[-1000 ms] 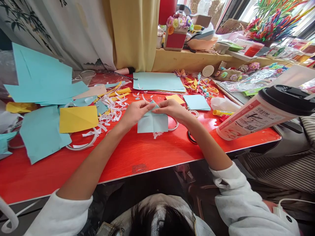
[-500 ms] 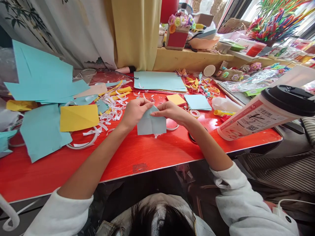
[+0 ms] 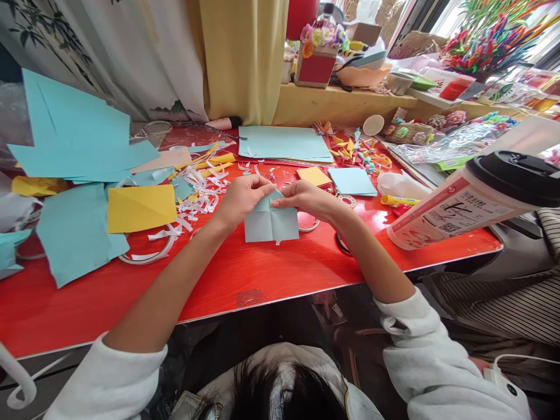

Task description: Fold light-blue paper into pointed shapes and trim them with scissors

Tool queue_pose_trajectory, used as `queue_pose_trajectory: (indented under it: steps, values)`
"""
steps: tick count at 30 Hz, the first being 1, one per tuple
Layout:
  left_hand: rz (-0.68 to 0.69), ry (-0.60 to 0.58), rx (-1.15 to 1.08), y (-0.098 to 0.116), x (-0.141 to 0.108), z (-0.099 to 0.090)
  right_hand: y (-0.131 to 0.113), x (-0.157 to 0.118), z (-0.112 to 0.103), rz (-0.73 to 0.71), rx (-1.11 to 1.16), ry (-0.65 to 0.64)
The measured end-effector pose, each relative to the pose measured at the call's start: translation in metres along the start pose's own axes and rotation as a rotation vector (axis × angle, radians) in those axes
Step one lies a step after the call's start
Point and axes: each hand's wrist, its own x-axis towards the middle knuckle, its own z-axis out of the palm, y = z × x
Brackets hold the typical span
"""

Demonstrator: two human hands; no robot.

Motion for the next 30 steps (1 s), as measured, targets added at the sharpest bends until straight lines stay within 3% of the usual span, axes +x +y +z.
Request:
queue_pose_trajectory:
  steps: [4,10,14,25,30]
  values:
    - [-0.049,-0.009,-0.017,0.002,0.0,0.0,0.0,0.0,0.0,0.015,-0.018,0.018]
    - [-0.038,0.091,-0.04,0.0,-0.002,0.001,-0.002,0.0,0.001,0.016,0.079,-0.086]
    - [-0.037,0.125,-0.04,-0.003,-0.001,0.002,-0.002,-0.001,0.0,0.001,0.09,-0.082]
    - [-0.178,-0.278,-0.065,0.008,0.0,-0.025,0.008,0.002,-0.004,0.047,0.16,-0.047]
    - [-0.213,-0.294,-0.076,0.002,0.003,-0.03,0.007,0.002,-0.008,0.038,0.233,-0.042]
